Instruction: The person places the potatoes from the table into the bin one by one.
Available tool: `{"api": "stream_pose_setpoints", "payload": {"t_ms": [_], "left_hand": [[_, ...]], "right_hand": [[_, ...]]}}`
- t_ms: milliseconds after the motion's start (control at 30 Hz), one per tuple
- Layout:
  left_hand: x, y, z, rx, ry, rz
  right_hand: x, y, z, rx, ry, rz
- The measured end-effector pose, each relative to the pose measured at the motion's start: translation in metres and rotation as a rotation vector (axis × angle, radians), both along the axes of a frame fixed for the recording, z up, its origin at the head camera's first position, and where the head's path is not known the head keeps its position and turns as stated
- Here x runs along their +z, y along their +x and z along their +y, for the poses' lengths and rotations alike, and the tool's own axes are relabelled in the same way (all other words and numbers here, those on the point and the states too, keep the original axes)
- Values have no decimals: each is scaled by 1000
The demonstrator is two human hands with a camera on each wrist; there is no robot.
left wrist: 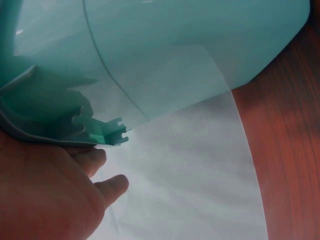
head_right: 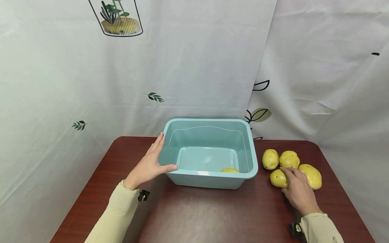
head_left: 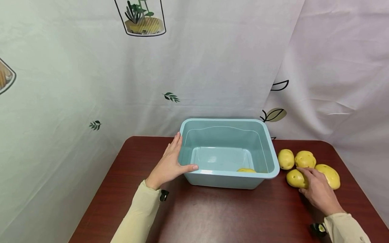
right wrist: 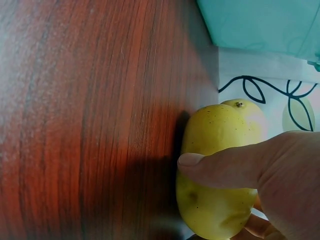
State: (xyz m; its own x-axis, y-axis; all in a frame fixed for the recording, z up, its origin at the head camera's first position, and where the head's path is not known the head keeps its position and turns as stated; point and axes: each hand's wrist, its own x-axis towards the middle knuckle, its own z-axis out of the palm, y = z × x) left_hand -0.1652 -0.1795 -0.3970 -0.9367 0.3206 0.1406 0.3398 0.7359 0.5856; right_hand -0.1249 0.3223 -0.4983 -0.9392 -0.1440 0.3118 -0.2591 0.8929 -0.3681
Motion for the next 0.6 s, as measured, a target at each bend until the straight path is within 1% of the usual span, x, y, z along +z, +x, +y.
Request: {"api": "stream_pose_setpoints", "payload": {"t_ms": [367,600], "left_hand": [[0,0,0,3,6,-7],[0,-1,0,-3,2,1]], "right_hand": [[1,1,-1,-1,5,-4],[1,0,-1,-3,6,27]]}}
